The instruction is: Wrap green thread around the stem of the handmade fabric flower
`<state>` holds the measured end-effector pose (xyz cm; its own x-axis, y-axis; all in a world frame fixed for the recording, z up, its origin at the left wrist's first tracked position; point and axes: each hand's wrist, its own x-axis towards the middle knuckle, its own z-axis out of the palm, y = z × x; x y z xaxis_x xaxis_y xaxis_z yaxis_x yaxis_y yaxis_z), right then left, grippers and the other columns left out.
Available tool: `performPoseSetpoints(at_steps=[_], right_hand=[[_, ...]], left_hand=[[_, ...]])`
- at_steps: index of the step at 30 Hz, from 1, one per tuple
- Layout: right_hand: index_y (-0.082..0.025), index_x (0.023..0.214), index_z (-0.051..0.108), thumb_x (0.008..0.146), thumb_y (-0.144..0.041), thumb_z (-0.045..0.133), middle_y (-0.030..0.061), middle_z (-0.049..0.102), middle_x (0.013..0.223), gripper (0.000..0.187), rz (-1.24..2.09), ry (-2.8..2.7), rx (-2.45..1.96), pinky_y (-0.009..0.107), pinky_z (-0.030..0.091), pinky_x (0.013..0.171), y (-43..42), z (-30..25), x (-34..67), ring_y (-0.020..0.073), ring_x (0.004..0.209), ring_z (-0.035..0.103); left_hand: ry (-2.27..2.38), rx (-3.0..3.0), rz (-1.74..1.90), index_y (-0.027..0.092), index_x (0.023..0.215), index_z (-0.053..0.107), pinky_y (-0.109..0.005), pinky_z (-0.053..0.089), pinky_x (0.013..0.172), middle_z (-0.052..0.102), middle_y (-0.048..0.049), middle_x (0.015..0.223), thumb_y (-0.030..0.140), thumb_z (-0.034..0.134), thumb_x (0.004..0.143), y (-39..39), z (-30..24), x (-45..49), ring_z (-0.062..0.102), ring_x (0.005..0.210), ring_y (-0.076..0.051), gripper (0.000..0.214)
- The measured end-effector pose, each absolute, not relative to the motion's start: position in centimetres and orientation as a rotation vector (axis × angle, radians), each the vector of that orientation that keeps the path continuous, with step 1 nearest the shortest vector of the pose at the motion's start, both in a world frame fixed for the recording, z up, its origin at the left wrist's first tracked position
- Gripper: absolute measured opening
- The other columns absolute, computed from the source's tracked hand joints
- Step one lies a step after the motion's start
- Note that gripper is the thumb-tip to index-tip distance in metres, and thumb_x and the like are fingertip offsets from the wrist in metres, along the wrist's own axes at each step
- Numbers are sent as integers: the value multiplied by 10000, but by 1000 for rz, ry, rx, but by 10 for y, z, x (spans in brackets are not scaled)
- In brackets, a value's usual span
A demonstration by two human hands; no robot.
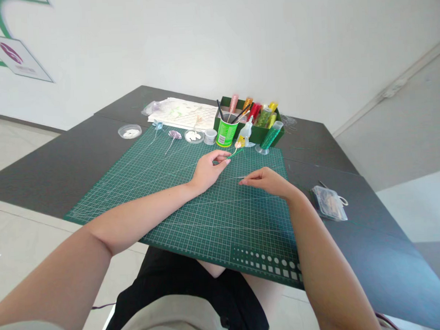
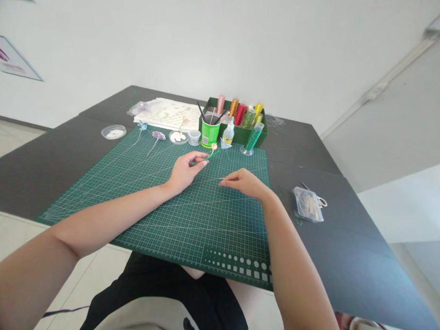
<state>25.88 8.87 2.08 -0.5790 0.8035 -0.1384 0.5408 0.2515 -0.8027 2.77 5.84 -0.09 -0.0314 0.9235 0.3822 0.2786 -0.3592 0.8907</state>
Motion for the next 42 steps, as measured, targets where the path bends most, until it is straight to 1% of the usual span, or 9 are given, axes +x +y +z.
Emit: performPoseSetpoints(at_steps=[5, 8, 13, 17, 24, 28, 31, 36, 42], right_hand=[[-191, 872, 855, 763, -525, 729, 2, 618, 538, 373, 1164, -2132, -1273, 282, 374, 530, 86, 24, 257, 136, 517, 500], [-173, 937, 833, 815, -568, 639, 4, 604, 582, 457, 1020, -1971, -1316, 283, 350, 516, 90, 23, 257, 128, 509, 467], [-171, 787, 761, 801, -522, 610, 73, 701, 747, 382, 680, -1685, -1455, 346, 443, 682, 104, 10, 265, 208, 706, 591], [-182, 880, 726, 769, -419, 632, 107, 733, 944, 278, 466, -1546, -1508, 425, 462, 832, 111, 2, 271, 250, 834, 607], [-202, 963, 723, 821, -392, 630, 109, 743, 1046, 255, 662, -1667, -1290, 456, 493, 952, 94, 4, 240, 258, 963, 666], [-215, 954, 696, 921, -480, 512, 52, 714, 893, 325, 935, -1739, -1147, 320, 528, 634, 75, 7, 212, 160, 662, 634], [-219, 932, 663, 931, -486, 537, -21, 577, 646, 295, 1019, -1714, -1139, 255, 340, 439, 63, 7, 199, 106, 460, 444], [-219, 839, 591, 902, -401, 621, -79, 379, 504, 195, 1011, -1579, -1199, 266, 164, 431, 55, 8, 194, 91, 441, 277], [-206, 872, 639, 821, -464, 699, -96, 351, 486, 270, 1155, -1482, -1212, 265, 157, 435, 58, 7, 193, 80, 430, 231]], left_hand=[[1231, 1585, 1446, 165, 971, 756, -338, 524, 875, 777, -38, 920, 182, 691, 878, 69, -8, 24, 687, 844, -166, 115], [1197, 1554, 1444, 162, 975, 740, -330, 520, 860, 755, -21, 877, 197, 686, 881, 70, -10, 24, 665, 812, -155, 114], [1133, 1553, 1404, 173, 964, 724, -310, 497, 835, 709, 7, 803, 217, 675, 897, 63, -9, 28, 634, 782, -144, 94], [1113, 1556, 1391, 176, 958, 720, -311, 477, 851, 696, 14, 790, 205, 680, 895, 60, -10, 29, 625, 792, -144, 80], [1083, 1519, 1384, 181, 959, 722, -308, 478, 839, 699, 15, 794, 204, 699, 882, 57, -10, 35, 629, 801, -147, 84], [1050, 1464, 1351, 178, 921, 723, -267, 486, 722, 711, 2, 809, 213, 698, 876, 52, -6, 39, 628, 770, -138, 63], [1029, 1383, 1316, 172, 954, 721, -228, 456, 564, 728, -22, 847, 260, 674, 887, 47, -5, 43, 626, 708, -132, 120], [1042, 1237, 1310, 165, 1007, 719, -197, 445, 492, 700, -17, 799, 271, 692, 859, 42, -8, 47, 596, 640, -110, 183], [1065, 1124, 1343, 158, 1055, 644, -189, 468, 536, 686, 11, 763, 212, 738, 822, 42, -8, 46, 611, 657, -99, 257]])
